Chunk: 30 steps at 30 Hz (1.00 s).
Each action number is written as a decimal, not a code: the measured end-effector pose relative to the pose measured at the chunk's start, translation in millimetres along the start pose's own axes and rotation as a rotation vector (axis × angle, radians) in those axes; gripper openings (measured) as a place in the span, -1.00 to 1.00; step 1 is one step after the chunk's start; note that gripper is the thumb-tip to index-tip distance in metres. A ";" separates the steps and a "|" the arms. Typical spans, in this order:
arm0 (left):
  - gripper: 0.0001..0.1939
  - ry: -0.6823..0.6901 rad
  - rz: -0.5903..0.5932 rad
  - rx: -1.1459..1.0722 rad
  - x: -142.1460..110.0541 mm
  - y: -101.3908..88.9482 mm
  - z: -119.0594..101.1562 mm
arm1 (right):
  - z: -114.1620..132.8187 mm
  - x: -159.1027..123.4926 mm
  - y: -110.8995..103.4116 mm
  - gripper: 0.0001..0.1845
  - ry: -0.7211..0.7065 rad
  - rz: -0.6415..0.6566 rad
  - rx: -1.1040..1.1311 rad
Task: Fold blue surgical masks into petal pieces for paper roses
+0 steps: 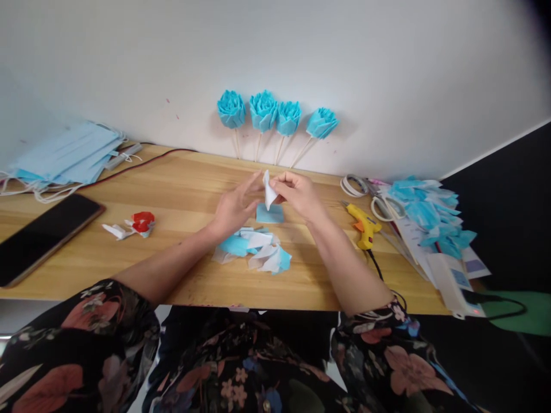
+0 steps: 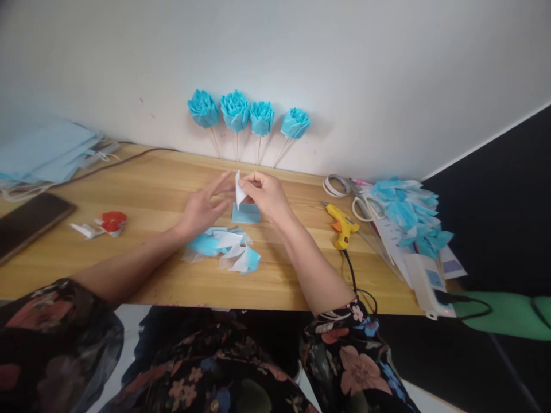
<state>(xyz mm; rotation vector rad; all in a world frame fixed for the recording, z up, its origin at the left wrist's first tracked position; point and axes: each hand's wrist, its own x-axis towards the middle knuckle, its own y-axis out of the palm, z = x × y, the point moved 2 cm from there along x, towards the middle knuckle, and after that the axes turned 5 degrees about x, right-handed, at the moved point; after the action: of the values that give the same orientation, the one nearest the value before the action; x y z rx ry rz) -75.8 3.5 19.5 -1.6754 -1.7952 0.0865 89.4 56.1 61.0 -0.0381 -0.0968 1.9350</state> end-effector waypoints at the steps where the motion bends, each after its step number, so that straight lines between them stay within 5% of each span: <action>1: -0.36 -0.065 0.000 -0.068 0.8 0.1 2.5 | 1.2 0.2 2.6 -0.69 0.001 0.024 0.015; 11: -0.32 -0.258 0.097 -0.818 4.9 1.9 9.0 | -7.8 -1.4 1.8 -0.50 -0.092 0.064 0.028; 15: -0.26 -0.268 0.077 -0.755 4.9 1.0 8.4 | -10.6 -4.7 1.6 -0.50 -0.111 0.112 -0.054; 21: -0.28 -0.189 0.078 -0.544 4.3 -0.6 2.9 | -5.4 -1.5 -11.8 -0.45 -0.183 -0.087 -0.197; 30: -0.31 -0.127 0.206 -0.549 -0.9 -3.6 -7.0 | -22.5 2.9 -15.8 -0.40 0.044 0.042 -0.030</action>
<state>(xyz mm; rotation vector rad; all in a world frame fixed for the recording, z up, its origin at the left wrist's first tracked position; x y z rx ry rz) -75.5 -0.6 26.2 -2.2822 -1.8384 -0.2375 104.8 65.5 40.0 -0.1033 -0.0961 1.9737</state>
